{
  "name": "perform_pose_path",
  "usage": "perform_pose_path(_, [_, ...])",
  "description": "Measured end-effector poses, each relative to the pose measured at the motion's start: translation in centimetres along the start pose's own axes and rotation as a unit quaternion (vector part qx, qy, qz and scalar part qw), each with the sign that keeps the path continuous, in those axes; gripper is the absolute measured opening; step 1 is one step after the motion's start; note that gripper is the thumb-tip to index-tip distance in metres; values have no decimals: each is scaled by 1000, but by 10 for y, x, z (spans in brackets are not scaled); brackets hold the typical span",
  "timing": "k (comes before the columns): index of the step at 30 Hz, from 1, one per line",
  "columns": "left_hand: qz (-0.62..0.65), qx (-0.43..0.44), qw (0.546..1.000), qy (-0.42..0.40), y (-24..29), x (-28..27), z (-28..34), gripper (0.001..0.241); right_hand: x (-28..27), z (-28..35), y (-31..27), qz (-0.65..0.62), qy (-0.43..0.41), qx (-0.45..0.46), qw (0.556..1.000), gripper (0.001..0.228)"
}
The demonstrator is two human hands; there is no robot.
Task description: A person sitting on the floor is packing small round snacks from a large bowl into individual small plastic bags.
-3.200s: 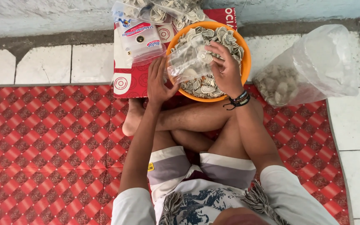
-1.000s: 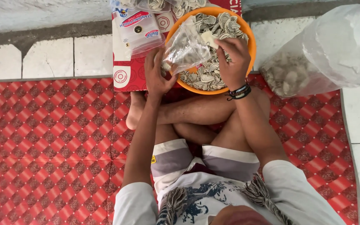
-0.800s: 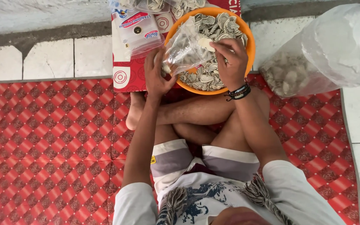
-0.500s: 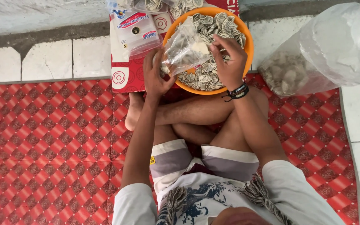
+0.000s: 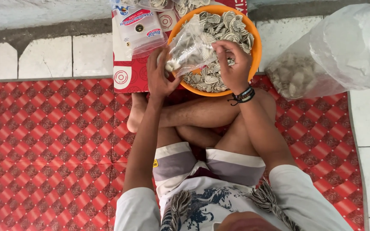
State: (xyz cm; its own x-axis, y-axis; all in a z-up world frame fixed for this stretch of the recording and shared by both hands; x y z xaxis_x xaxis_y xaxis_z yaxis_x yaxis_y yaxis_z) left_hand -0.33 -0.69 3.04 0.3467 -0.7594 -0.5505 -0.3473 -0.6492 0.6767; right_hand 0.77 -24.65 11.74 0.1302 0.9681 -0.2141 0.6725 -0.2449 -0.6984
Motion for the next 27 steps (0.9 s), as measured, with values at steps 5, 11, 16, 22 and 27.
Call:
perform_pose_path(5, [66,-26,997,40,-16,4,4,85,-1,1,11,17,-26,5,1000,17])
perform_pose_path(11, [82,-65,993,51,-18,4,3,89,18,23,40,250,-232,-7,940,53])
perform_pose_path(16, [57,-66,995,42,-22,7,6,96,28,31,54,317,-301,-13,899,72])
perform_pose_path(22, [38,-56,997,45,-25,9,5,107,25,29,46,290,-289,-1,912,61])
perform_pose_path(27, [52,-63,996,41,-21,7,6,103,24,29,48,221,-233,13,947,50])
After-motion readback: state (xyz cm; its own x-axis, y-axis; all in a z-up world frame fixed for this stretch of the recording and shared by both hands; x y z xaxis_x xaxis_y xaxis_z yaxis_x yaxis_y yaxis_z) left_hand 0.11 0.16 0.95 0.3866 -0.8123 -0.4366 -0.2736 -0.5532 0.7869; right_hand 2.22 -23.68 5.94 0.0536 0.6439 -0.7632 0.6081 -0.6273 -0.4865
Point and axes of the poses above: each hand's wrist, its own z-axis away from the middle knuckle, its own x-axis out of the palm, y = z × x, the point moved 1 cm from there along -z, towards the middle knuckle, and after that the axes turned 7 degrees about -x, right-handed, at the moved point
